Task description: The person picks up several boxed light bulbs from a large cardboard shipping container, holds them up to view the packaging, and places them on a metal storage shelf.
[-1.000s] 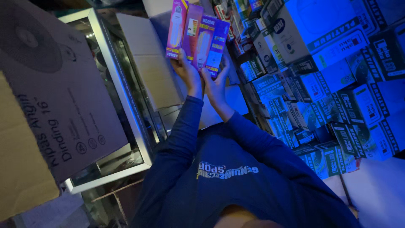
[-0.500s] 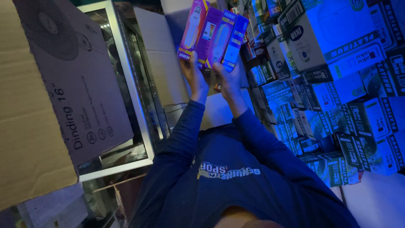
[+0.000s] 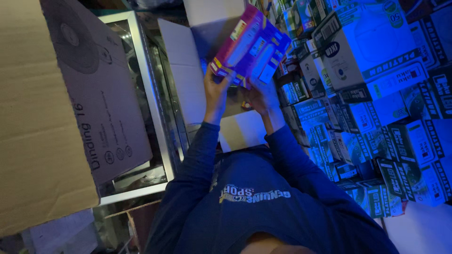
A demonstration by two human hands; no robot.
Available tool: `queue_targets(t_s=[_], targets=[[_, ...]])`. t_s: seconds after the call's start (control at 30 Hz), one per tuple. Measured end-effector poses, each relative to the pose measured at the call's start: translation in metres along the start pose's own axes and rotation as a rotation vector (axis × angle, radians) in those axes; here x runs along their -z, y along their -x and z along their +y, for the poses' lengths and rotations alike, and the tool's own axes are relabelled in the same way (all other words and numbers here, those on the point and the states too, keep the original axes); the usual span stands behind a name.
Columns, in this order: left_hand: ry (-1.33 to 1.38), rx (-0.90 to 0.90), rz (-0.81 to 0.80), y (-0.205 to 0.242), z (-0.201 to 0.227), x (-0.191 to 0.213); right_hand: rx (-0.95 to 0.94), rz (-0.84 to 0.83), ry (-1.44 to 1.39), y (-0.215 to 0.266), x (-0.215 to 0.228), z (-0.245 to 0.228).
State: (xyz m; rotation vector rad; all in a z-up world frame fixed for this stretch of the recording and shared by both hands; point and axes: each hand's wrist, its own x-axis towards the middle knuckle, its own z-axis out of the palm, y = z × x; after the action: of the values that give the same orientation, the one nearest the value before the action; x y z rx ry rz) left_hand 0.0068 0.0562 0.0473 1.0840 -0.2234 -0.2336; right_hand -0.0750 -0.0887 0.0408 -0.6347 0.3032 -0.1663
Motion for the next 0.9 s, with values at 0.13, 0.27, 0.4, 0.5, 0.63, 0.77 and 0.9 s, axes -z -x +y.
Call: queue_targets(t_s=[0.13, 0.27, 0.4, 0.5, 0.63, 0.77, 0.9], targets=[[-0.009, 0.074, -0.127, -0.003, 0.026, 0.004, 0.052, 0.018, 0.026, -0.002, 0.008, 0.007], [-0.065, 0.071, -0.157, -0.002, 0.043, 0.002, 0.106, -0.047, -0.008, -0.006, 0.006, 0.016], [-0.08, 0.0, -0.143, 0.001, 0.049, -0.003, 0.213, -0.076, -0.022, -0.009, 0.008, 0.03], [0.1, -0.051, -0.134, 0.004, 0.047, -0.01, 0.205, -0.121, -0.118, -0.01, 0.009, 0.038], [0.178, -0.134, -0.012, 0.006, 0.047, -0.019, 0.299, -0.119, -0.015, -0.003, -0.023, 0.04], [0.334, -0.187, 0.082, 0.004, 0.042, -0.026, 0.338, -0.051, -0.003, -0.002, -0.037, 0.044], [0.481, -0.243, 0.116, 0.005, 0.038, -0.027, 0.359, -0.061, 0.043, 0.004, -0.048, 0.05]])
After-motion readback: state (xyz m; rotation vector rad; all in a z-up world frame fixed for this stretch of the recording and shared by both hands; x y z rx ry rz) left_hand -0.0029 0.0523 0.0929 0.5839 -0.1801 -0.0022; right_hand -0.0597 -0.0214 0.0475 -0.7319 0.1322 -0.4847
